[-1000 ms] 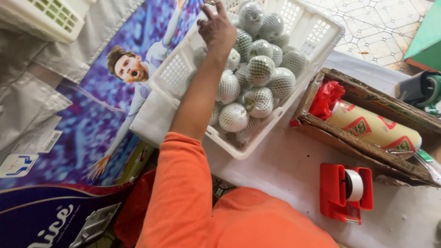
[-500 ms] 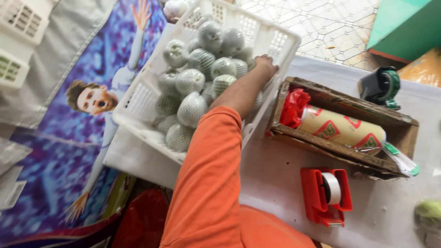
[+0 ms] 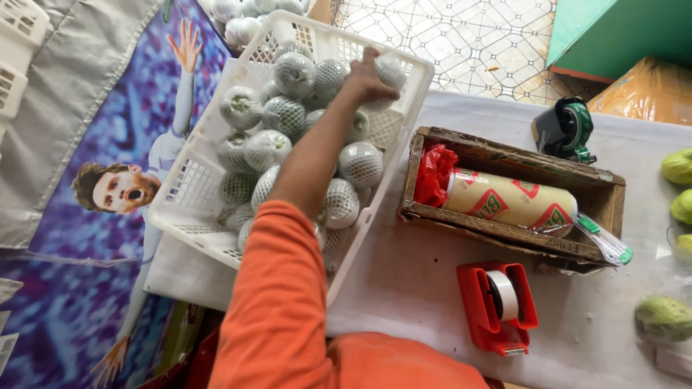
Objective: Packing guavas into protective foam nets and securing them with tape
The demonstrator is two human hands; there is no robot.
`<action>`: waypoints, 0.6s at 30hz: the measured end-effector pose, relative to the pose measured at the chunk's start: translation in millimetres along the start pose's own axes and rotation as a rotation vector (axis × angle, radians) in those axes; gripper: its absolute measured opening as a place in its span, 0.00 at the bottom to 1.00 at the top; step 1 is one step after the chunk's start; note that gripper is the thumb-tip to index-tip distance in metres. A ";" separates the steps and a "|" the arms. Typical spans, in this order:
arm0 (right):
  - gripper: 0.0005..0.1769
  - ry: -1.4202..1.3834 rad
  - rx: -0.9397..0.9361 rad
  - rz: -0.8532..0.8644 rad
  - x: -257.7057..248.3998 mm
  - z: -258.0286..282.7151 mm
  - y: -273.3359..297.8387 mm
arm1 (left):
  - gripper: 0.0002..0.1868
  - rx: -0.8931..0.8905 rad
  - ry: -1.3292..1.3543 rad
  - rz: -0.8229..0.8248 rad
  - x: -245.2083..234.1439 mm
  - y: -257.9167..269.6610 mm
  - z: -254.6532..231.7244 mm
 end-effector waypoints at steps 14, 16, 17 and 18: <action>0.34 0.127 -0.043 -0.093 51.1 -46.5 -34.5 | 0.49 1.163 0.861 -0.021 -31.6 295.3 -159.5; 0.72 -0.280 0.127 0.030 78.4 -92.5 -52.2 | 0.60 1.110 1.119 0.206 0.8 320.5 -168.3; 0.72 -0.270 0.130 0.018 84.9 -98.4 -53.1 | 0.60 1.114 1.121 0.223 12.2 331.6 -175.1; 0.71 -0.582 0.159 0.050 97.6 -107.5 -53.7 | 0.61 1.156 1.202 0.274 21.7 344.6 -181.8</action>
Point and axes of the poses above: each hand's wrist, its own y-axis away from the middle knuckle, its own x-axis out of the palm, z = x × y, the point moved 8 cm from there along -y, towards the middle knuckle, and after that the axes turned 6 degrees about z, right-handed, at the moved point
